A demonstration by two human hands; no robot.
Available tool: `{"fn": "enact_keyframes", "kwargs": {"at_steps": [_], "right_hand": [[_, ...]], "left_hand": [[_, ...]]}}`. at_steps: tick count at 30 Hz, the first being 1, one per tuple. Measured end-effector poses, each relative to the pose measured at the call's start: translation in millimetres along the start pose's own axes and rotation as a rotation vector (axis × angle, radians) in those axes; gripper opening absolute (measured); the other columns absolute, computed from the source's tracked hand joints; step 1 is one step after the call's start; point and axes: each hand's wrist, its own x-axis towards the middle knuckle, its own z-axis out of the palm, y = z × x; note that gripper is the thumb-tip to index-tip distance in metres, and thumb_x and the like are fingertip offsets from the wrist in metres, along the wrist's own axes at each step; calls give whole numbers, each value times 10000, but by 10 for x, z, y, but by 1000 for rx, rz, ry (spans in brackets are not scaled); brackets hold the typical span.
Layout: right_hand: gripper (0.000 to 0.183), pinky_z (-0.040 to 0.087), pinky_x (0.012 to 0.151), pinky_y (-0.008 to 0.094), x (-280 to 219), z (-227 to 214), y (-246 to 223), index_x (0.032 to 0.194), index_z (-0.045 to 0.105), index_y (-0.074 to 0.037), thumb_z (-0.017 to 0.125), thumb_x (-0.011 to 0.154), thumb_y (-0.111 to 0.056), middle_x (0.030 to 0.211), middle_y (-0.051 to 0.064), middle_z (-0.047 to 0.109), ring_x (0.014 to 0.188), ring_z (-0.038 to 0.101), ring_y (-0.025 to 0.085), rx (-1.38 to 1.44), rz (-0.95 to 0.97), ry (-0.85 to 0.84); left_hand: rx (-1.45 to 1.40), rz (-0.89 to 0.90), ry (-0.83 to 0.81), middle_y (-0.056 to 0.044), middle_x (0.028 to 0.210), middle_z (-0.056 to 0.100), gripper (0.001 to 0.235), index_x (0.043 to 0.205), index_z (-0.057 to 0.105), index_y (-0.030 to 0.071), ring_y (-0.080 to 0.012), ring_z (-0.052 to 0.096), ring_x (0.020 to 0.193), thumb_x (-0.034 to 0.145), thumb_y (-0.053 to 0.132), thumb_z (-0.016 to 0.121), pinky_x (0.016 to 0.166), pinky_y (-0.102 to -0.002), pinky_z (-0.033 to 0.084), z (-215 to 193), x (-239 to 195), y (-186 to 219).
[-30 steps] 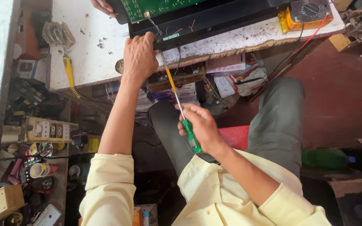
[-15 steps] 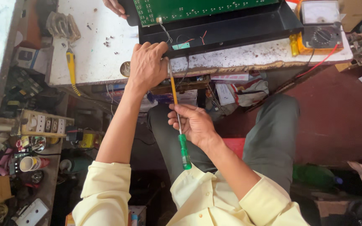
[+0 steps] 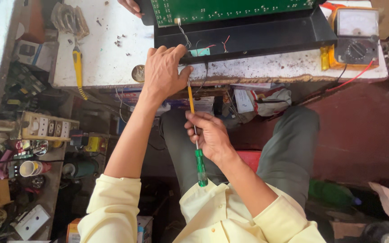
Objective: The person repairs an electronic device by connecting wires to a circuit board, testing connections with a multimeter, and using a screwdriver to adjust components. The person also removes a small circuit board from the device casing.
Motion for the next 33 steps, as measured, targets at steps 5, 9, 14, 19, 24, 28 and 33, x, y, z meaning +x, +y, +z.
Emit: {"fn": "enact_keyframes", "kwargs": {"at_steps": [5,9,14,19,24,28,33], "right_hand": [[332,364,381,182,233,-49,-229,1290,635,2,629,1050,-228,832,82,671,506,550,91,365,75,-363],[204,299,329,194,283,57,-262,1145,644,-42,671,1017,-200,794,33,651,402,465,60,387,103,-216],[206,269,256,249,134,239,-251,867,592,-112,738,920,-247,587,7,555,302,410,91,43,-55,-30],[173,333,326,318,169,403,-135,818,665,-63,741,932,-169,619,63,628,382,504,134,-399,-536,187],[198,481,581,401,212,358,-2,863,620,-57,704,995,-178,768,103,666,672,633,273,-1254,-1191,484],[205,451,521,379,196,348,-42,875,662,-21,714,966,-197,659,89,652,563,586,197,-1021,-908,409],[187,323,327,226,290,285,-222,1010,663,16,638,968,-164,727,63,589,439,487,87,225,-144,-102]], "left_hand": [[-1,-27,10,-42,834,658,306,988,609,98,-290,585,810,861,299,800,797,-446,389,11,8,13],[7,-46,-9,-49,804,633,248,931,595,102,-294,573,794,860,259,775,779,-447,385,9,-3,45],[-3,22,41,-59,839,630,178,929,593,108,-304,575,832,851,193,729,777,-452,384,23,-27,2],[-14,22,13,-60,867,638,162,961,599,104,-311,583,870,837,156,688,806,-454,394,51,-17,-46],[-2,49,2,-84,898,634,241,1002,594,87,-321,584,890,800,159,705,818,-460,395,49,-44,-72],[10,74,9,-96,919,628,296,1026,585,87,-325,582,896,839,223,769,813,-455,389,49,-52,-77],[-14,45,7,-78,929,655,316,1043,570,76,-313,584,873,881,246,780,814,-451,383,37,-61,-73]]}}
